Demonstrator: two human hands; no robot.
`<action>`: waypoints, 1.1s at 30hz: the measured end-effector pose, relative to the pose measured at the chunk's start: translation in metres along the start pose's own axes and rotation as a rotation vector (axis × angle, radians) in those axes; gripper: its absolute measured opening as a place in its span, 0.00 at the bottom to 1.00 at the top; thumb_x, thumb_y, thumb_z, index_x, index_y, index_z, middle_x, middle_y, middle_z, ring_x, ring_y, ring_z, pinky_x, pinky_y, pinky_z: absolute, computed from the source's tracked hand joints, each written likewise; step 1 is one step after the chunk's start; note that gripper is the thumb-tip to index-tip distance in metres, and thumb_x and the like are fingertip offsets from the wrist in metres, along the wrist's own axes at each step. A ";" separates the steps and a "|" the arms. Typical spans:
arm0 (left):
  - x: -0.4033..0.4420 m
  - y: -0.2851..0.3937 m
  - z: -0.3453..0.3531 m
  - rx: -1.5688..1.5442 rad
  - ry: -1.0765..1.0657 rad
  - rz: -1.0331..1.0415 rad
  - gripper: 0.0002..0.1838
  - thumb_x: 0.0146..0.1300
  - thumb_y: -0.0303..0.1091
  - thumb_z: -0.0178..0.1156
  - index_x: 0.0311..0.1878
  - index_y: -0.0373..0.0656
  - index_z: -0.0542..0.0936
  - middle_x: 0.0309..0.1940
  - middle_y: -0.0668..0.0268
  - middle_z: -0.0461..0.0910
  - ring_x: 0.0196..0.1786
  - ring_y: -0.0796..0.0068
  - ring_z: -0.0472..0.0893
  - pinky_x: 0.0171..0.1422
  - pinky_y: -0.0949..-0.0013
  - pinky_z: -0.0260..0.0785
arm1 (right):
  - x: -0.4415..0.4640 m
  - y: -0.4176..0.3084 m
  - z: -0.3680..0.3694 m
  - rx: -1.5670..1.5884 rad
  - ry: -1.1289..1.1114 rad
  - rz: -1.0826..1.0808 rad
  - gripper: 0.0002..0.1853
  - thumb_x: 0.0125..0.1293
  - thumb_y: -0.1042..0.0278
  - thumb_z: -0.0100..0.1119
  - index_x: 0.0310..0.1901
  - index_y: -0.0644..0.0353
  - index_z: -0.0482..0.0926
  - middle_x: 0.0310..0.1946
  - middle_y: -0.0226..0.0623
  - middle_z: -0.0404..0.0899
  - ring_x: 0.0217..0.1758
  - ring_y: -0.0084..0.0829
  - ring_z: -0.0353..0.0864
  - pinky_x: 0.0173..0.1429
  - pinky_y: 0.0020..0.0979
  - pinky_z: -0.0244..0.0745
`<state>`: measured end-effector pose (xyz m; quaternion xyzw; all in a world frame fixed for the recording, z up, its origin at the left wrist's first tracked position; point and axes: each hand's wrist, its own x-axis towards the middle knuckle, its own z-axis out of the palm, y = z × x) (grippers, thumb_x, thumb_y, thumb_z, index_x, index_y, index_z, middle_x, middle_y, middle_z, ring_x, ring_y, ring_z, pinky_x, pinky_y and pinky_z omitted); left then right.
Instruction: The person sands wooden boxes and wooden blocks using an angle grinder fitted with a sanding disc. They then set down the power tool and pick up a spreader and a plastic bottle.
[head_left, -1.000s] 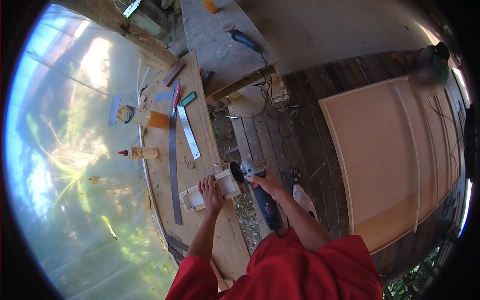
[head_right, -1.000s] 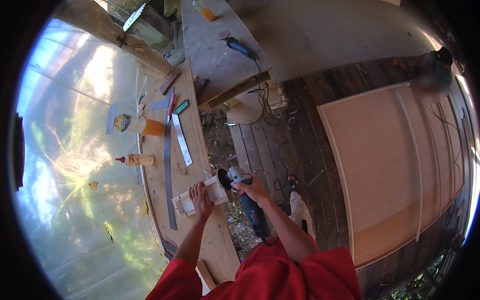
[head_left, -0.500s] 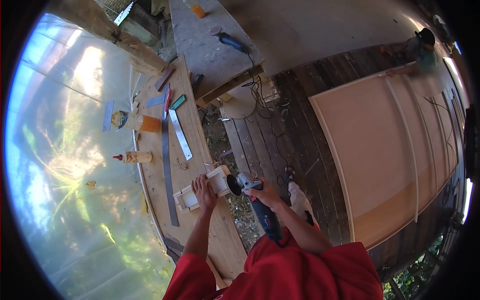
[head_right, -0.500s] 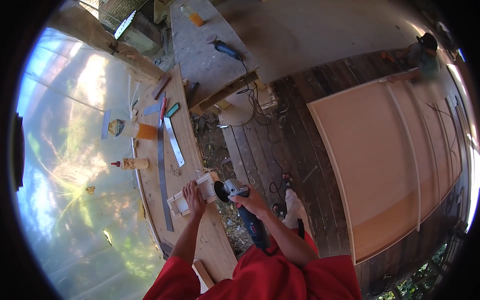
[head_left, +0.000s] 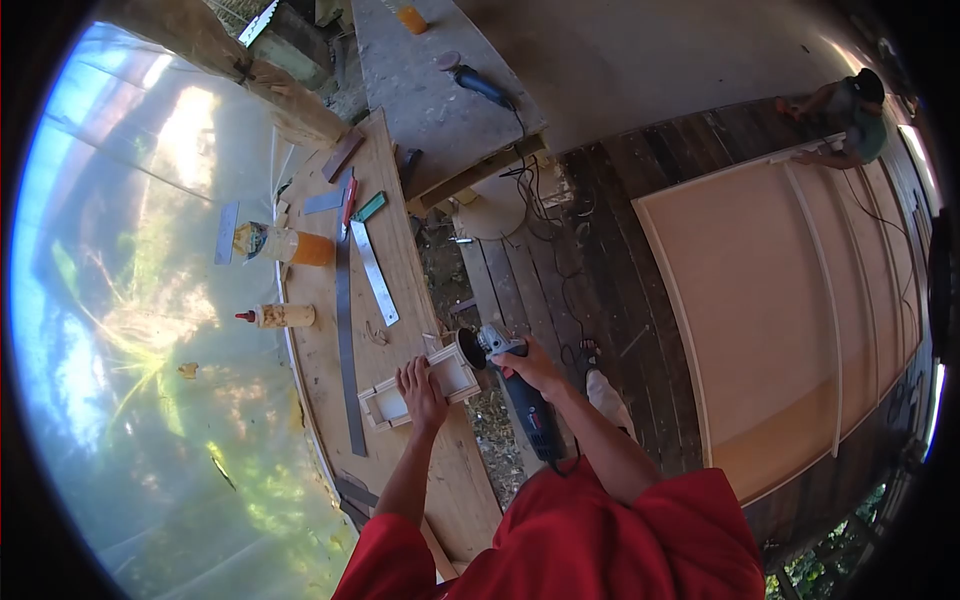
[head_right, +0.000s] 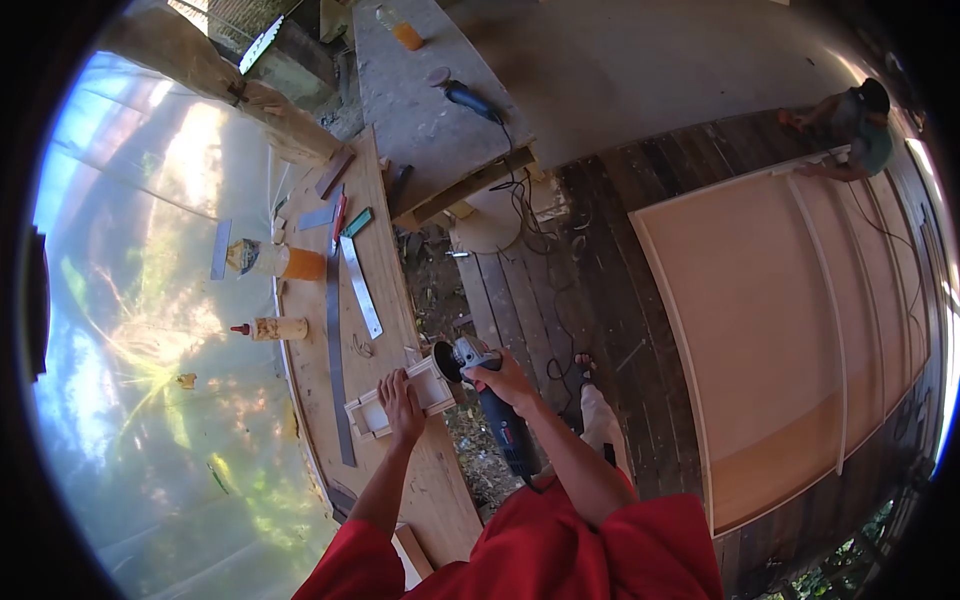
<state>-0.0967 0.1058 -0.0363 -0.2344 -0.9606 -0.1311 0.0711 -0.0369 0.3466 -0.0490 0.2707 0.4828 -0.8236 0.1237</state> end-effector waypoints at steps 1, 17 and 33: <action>-0.001 0.001 -0.001 -0.001 -0.001 -0.010 0.22 0.66 0.32 0.48 0.62 0.38 0.67 0.57 0.55 0.71 0.66 0.54 0.65 0.76 0.48 0.41 | 0.003 0.003 0.001 -0.009 0.011 -0.030 0.37 0.47 0.53 0.73 0.56 0.63 0.69 0.39 0.39 0.77 0.35 0.27 0.79 0.38 0.30 0.77; -0.001 0.005 -0.002 -0.037 0.011 -0.015 0.21 0.66 0.32 0.48 0.62 0.39 0.67 0.58 0.56 0.71 0.66 0.54 0.65 0.76 0.48 0.42 | -0.052 0.022 -0.009 0.048 -0.022 0.051 0.34 0.50 0.58 0.73 0.55 0.62 0.67 0.37 0.39 0.77 0.33 0.27 0.80 0.33 0.30 0.78; -0.066 -0.024 -0.023 -0.038 0.003 0.096 0.17 0.57 0.34 0.63 0.49 0.40 0.73 0.45 0.57 0.74 0.51 0.51 0.72 0.58 0.50 0.62 | -0.058 -0.017 -0.073 0.229 0.187 -0.033 0.25 0.54 0.62 0.70 0.47 0.57 0.65 0.27 0.43 0.78 0.21 0.35 0.81 0.24 0.35 0.80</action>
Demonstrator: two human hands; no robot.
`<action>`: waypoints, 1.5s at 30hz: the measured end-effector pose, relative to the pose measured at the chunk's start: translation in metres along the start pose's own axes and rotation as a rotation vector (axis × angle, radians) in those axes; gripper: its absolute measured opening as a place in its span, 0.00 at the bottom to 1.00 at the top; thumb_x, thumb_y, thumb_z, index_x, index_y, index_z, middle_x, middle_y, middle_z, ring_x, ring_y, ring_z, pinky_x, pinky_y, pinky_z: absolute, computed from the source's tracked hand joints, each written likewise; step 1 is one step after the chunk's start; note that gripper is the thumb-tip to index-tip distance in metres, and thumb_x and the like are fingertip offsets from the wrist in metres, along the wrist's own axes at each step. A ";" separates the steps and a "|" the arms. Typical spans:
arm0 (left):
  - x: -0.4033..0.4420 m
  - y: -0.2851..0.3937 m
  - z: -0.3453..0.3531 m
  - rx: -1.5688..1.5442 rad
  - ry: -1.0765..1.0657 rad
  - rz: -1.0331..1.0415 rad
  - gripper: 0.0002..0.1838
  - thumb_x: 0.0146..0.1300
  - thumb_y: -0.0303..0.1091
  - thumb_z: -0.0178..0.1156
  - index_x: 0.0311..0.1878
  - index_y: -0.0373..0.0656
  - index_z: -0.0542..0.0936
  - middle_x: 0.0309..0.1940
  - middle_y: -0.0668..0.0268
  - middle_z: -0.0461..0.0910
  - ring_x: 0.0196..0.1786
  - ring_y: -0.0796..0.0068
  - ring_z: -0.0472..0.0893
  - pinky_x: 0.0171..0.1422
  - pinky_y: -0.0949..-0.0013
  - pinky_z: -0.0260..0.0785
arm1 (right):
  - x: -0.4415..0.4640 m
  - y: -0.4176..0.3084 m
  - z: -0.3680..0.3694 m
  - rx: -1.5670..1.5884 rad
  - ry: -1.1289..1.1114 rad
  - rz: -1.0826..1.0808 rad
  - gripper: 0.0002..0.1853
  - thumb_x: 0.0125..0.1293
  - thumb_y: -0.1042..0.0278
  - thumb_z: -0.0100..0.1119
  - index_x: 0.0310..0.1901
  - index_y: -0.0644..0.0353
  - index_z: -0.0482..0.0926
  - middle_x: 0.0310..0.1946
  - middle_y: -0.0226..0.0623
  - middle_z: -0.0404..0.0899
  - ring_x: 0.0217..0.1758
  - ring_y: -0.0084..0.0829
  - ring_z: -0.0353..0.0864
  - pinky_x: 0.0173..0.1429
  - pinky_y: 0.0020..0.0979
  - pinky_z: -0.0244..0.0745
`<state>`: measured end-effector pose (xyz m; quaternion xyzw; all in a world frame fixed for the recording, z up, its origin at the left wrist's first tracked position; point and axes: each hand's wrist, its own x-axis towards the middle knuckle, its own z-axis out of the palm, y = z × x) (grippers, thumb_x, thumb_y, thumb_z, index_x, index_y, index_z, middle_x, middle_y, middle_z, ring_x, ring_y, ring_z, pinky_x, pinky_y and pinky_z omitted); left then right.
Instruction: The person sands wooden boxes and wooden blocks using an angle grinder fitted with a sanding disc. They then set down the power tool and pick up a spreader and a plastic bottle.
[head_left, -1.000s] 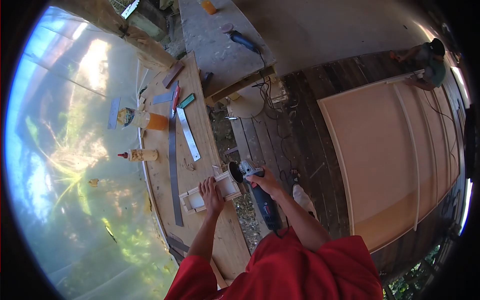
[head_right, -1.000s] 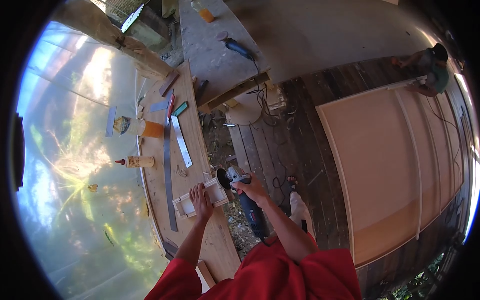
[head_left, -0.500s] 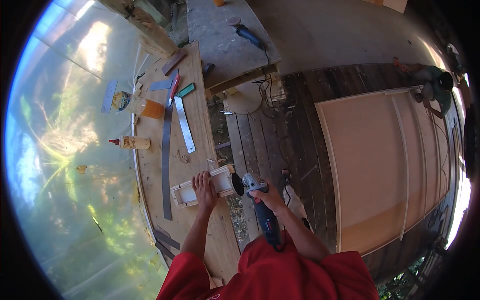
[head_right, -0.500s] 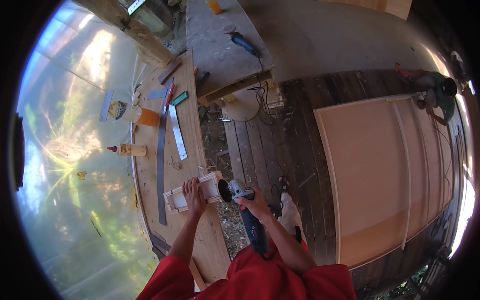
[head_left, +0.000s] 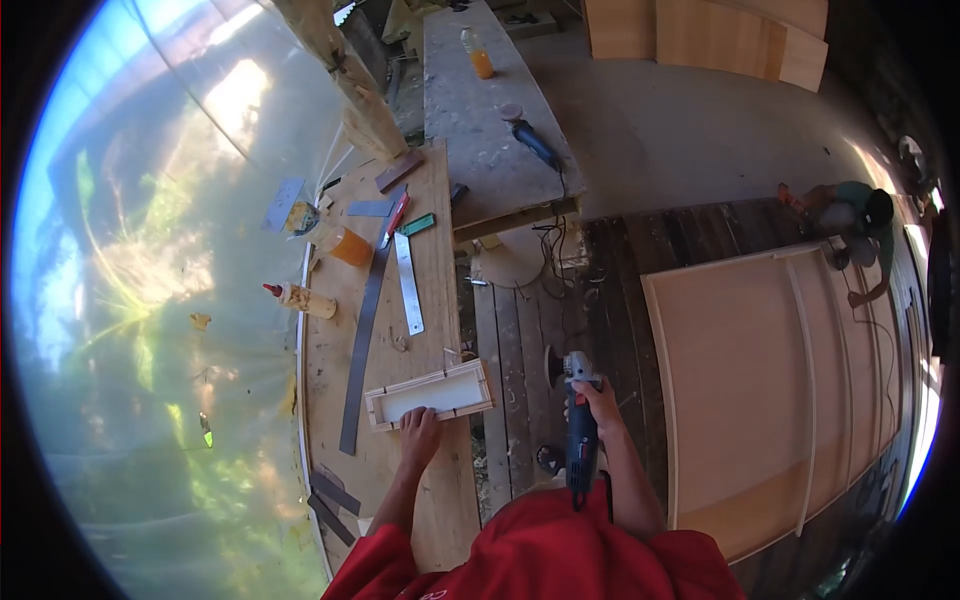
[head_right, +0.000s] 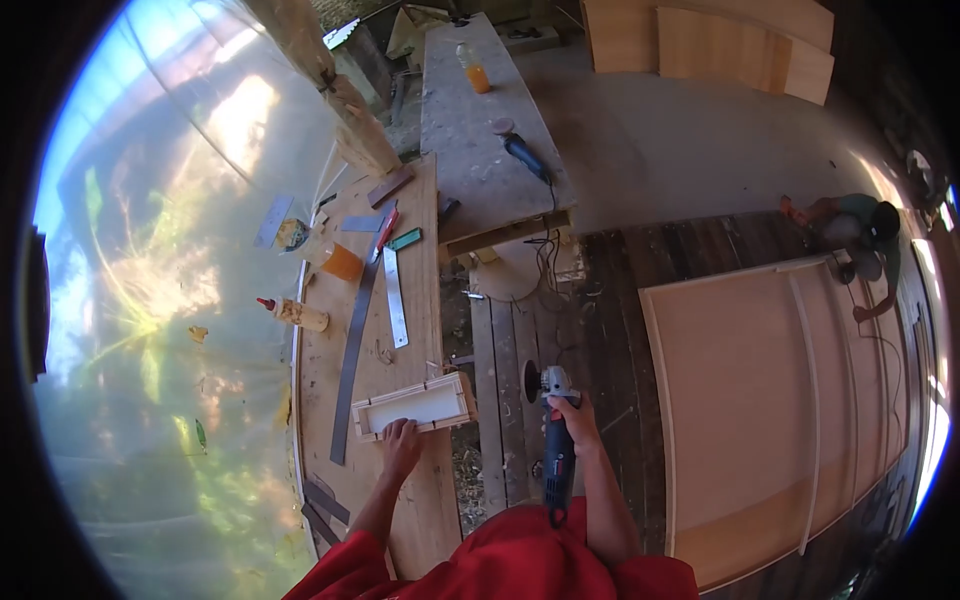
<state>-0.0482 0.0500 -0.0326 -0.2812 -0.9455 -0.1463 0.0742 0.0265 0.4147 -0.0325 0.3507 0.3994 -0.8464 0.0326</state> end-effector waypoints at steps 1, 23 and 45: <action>0.002 -0.009 0.001 -0.004 0.060 0.012 0.12 0.57 0.33 0.63 0.41 0.41 0.75 0.37 0.60 0.75 0.43 0.54 0.74 0.49 0.53 0.65 | -0.002 -0.011 -0.004 -0.003 0.017 -0.032 0.25 0.54 0.62 0.70 0.47 0.57 0.64 0.27 0.43 0.78 0.21 0.35 0.81 0.24 0.35 0.80; -0.074 -0.034 0.004 -0.622 0.111 -0.707 0.23 0.65 0.51 0.57 0.48 0.37 0.80 0.41 0.53 0.80 0.46 0.60 0.79 0.50 0.60 0.71 | -0.054 -0.067 0.122 -0.754 -0.435 -0.388 0.37 0.53 0.62 0.69 0.62 0.59 0.61 0.36 0.39 0.76 0.28 0.26 0.79 0.31 0.28 0.79; -0.192 0.051 -0.013 -1.216 0.689 -1.308 0.17 0.62 0.40 0.64 0.41 0.32 0.85 0.30 0.71 0.83 0.35 0.85 0.75 0.41 0.74 0.68 | -0.143 0.073 0.192 -2.209 -1.156 -0.722 0.45 0.48 0.49 0.70 0.67 0.45 0.58 0.41 0.49 0.81 0.43 0.52 0.83 0.44 0.49 0.78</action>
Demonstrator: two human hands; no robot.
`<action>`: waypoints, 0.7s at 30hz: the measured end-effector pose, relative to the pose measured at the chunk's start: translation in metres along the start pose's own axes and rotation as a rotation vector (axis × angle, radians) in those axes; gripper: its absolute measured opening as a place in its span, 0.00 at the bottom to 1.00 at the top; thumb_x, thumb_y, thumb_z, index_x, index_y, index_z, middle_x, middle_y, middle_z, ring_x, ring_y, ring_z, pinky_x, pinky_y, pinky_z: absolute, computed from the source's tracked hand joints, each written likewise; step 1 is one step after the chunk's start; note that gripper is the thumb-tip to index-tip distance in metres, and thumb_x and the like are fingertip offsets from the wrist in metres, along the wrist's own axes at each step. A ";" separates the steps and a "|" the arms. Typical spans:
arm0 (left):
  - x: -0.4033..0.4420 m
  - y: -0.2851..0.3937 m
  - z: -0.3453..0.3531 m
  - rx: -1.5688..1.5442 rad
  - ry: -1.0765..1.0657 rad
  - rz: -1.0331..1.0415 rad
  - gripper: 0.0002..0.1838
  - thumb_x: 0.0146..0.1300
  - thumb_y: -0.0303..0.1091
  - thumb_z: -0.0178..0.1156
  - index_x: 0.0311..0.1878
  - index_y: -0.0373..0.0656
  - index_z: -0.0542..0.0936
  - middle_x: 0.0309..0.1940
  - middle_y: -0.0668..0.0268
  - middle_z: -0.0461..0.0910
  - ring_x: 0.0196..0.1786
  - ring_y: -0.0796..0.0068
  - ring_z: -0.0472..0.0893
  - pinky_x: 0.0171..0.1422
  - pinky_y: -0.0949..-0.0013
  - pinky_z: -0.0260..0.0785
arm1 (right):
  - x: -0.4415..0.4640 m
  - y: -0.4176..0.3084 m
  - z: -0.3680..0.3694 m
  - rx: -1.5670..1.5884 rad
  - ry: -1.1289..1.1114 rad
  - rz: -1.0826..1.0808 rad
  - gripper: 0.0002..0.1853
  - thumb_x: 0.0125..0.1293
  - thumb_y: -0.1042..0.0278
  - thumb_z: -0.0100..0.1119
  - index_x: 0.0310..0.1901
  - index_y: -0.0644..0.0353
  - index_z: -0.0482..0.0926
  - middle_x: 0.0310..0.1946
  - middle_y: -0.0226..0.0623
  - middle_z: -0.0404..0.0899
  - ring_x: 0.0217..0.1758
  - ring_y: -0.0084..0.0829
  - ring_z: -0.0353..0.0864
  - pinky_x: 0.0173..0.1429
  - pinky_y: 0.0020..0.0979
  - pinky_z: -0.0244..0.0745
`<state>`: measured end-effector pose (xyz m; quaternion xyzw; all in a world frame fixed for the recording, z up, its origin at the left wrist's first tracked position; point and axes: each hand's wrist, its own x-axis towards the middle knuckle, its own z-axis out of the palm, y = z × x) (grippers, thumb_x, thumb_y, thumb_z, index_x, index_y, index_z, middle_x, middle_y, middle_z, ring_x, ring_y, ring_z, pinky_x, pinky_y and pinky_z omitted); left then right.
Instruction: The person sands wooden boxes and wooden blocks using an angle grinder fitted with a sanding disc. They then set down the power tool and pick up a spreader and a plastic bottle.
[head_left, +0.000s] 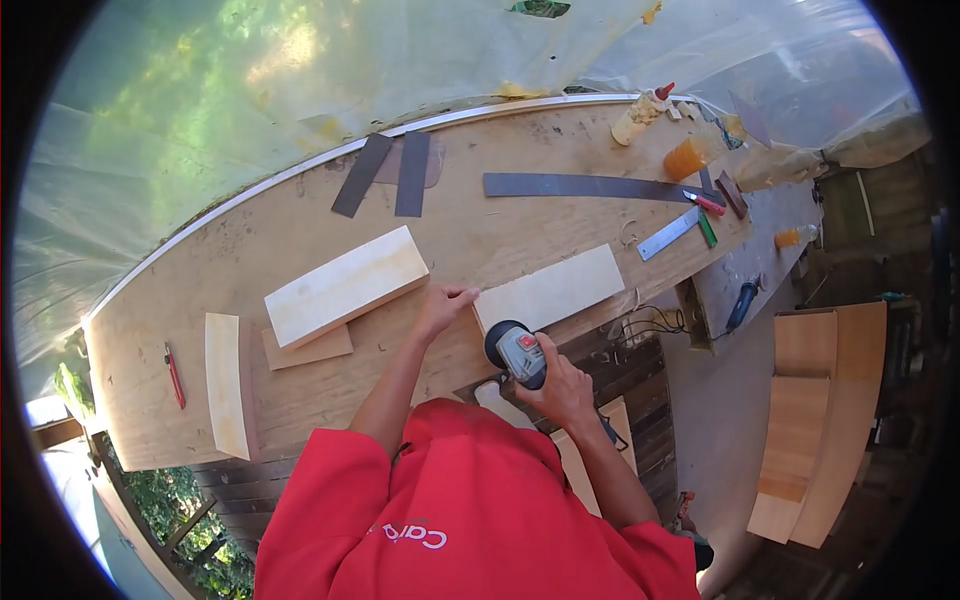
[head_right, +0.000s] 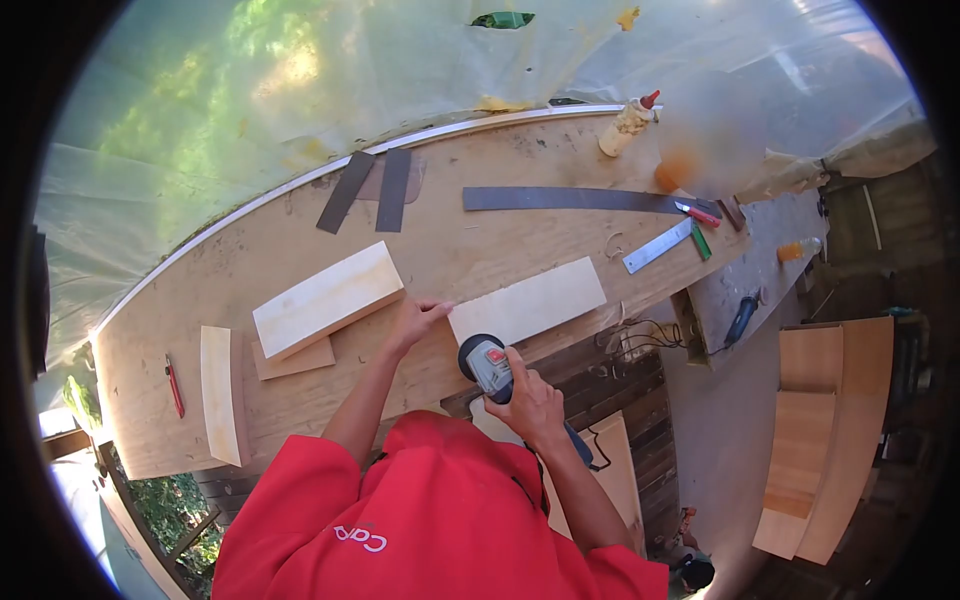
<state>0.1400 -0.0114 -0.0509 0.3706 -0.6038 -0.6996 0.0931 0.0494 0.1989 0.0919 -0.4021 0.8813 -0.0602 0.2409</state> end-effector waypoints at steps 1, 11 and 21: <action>0.001 -0.001 0.001 -0.006 -0.004 0.000 0.17 0.62 0.40 0.64 0.41 0.32 0.85 0.30 0.71 0.83 0.35 0.85 0.75 0.41 0.74 0.68 | 0.001 0.001 0.002 0.004 -0.014 0.015 0.45 0.47 0.50 0.70 0.67 0.45 0.58 0.44 0.49 0.81 0.45 0.53 0.82 0.45 0.48 0.78; 0.002 -0.009 0.004 -0.076 0.023 0.027 0.15 0.62 0.38 0.64 0.41 0.33 0.85 0.32 0.70 0.85 0.36 0.85 0.76 0.43 0.75 0.69 | 0.029 0.058 -0.023 0.057 0.139 0.193 0.44 0.47 0.49 0.68 0.66 0.44 0.58 0.40 0.54 0.82 0.43 0.58 0.81 0.46 0.53 0.76; 0.005 -0.008 0.003 -0.097 0.028 -0.004 0.14 0.60 0.37 0.66 0.39 0.35 0.87 0.30 0.71 0.85 0.34 0.87 0.75 0.41 0.76 0.68 | 0.045 0.084 -0.039 0.063 0.238 0.260 0.42 0.48 0.50 0.69 0.65 0.44 0.58 0.38 0.55 0.82 0.43 0.59 0.81 0.45 0.53 0.76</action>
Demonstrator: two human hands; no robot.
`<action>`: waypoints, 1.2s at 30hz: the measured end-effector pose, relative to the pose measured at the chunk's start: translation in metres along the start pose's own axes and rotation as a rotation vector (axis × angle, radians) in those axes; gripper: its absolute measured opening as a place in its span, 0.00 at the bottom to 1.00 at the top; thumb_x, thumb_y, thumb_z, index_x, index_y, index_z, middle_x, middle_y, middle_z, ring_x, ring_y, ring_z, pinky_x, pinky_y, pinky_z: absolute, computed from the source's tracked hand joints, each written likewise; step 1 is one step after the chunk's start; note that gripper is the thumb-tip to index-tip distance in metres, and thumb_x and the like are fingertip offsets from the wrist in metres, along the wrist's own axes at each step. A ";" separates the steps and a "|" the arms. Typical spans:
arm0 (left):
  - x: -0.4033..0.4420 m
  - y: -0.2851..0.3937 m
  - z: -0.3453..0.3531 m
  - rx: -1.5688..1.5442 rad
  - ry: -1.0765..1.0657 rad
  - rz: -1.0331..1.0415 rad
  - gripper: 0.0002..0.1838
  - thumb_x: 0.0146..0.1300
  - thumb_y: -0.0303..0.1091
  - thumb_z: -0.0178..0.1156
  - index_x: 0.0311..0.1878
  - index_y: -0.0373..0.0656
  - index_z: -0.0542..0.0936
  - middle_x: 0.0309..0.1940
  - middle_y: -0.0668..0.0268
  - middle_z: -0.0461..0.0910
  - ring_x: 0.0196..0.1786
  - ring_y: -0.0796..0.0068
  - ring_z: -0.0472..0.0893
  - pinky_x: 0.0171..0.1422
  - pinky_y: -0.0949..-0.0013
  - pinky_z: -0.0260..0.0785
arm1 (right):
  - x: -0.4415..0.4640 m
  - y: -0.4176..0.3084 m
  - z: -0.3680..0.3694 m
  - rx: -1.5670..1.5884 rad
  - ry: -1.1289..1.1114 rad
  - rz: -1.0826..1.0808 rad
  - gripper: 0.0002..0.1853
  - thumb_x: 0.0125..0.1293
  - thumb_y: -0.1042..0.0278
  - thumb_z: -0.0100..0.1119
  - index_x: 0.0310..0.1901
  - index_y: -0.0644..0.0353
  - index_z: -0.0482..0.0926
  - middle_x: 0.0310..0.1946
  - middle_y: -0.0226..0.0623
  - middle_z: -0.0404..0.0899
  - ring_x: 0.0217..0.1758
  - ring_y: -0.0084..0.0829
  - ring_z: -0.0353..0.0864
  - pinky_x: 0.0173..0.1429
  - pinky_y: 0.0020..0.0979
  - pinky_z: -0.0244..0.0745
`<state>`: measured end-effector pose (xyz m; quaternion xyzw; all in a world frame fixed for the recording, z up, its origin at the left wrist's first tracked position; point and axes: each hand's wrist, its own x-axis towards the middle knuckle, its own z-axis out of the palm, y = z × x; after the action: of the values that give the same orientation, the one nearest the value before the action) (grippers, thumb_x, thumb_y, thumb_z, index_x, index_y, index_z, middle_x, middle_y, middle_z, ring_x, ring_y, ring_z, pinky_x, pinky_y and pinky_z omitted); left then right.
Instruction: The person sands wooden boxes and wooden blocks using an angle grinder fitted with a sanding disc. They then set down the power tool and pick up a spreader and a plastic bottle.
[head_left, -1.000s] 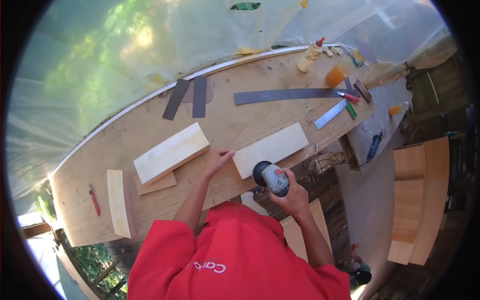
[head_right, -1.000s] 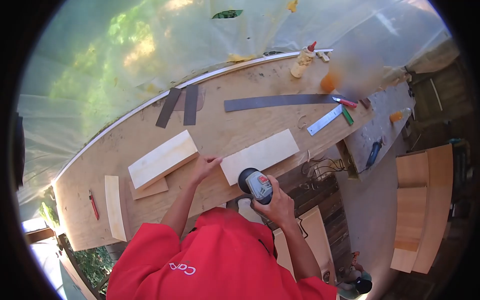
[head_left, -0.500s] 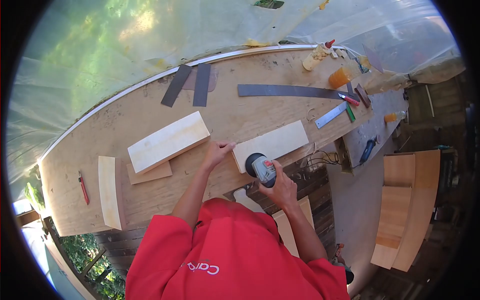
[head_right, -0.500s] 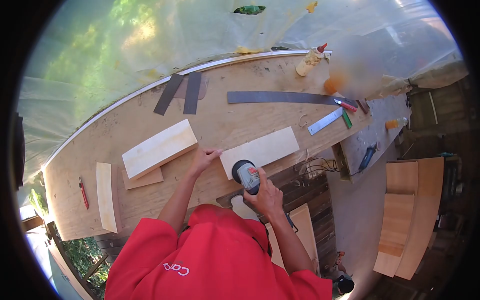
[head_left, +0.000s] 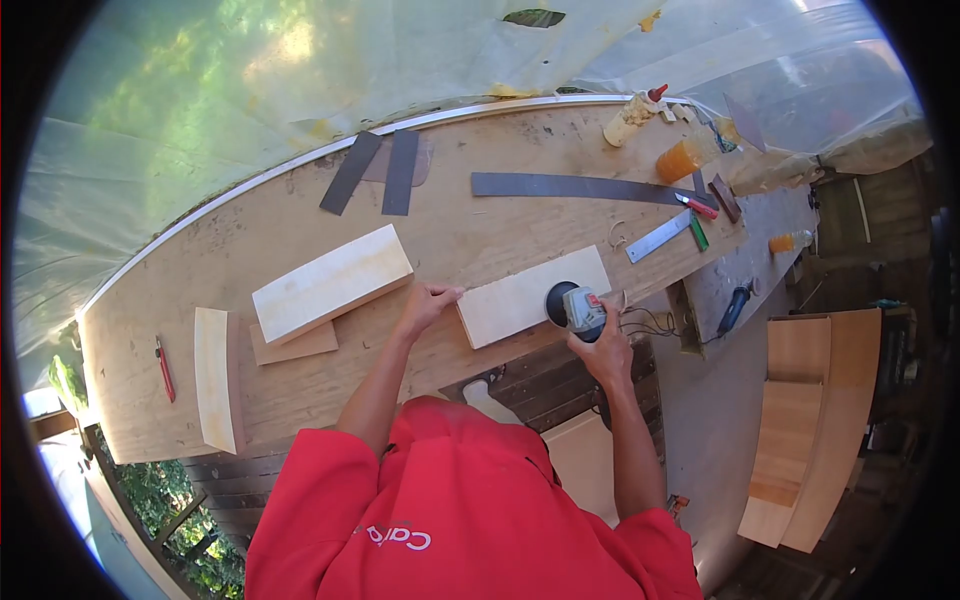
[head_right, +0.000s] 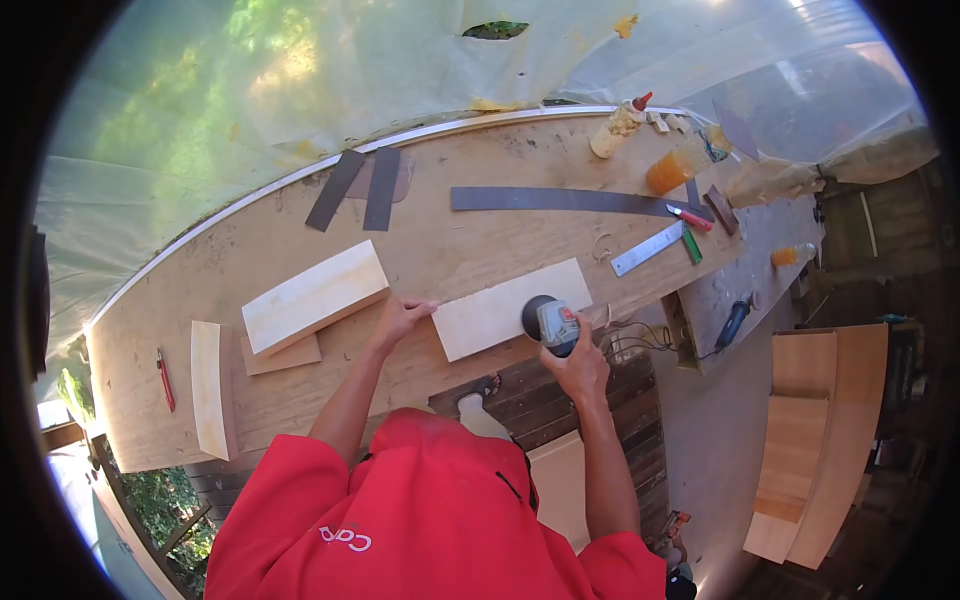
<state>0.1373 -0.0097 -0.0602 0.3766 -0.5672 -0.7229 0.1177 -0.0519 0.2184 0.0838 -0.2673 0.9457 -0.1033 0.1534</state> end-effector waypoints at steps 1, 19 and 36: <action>0.001 -0.002 -0.001 0.001 0.002 -0.003 0.14 0.60 0.37 0.66 0.39 0.35 0.87 0.30 0.71 0.85 0.34 0.87 0.75 0.41 0.76 0.68 | -0.008 -0.006 0.005 0.001 -0.008 -0.017 0.43 0.48 0.50 0.69 0.65 0.45 0.58 0.38 0.55 0.82 0.43 0.59 0.81 0.45 0.53 0.76; 0.011 -0.005 -0.004 0.026 -0.035 -0.049 0.13 0.58 0.38 0.67 0.39 0.36 0.87 0.31 0.67 0.85 0.35 0.82 0.77 0.44 0.75 0.68 | -0.080 -0.065 0.045 -0.019 -0.150 -0.226 0.47 0.47 0.48 0.71 0.68 0.47 0.57 0.35 0.51 0.79 0.39 0.54 0.83 0.42 0.51 0.78; -0.060 0.002 0.048 0.491 0.117 -0.029 0.60 0.47 0.40 0.76 0.75 0.35 0.45 0.68 0.44 0.59 0.70 0.48 0.59 0.75 0.58 0.51 | 0.000 0.021 -0.005 0.053 -0.074 -0.097 0.43 0.48 0.48 0.68 0.66 0.46 0.59 0.39 0.53 0.81 0.45 0.57 0.81 0.48 0.52 0.76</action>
<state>0.1459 0.0606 -0.0302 0.4434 -0.7123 -0.5422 0.0449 -0.0637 0.2366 0.0823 -0.3124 0.9223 -0.1258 0.1898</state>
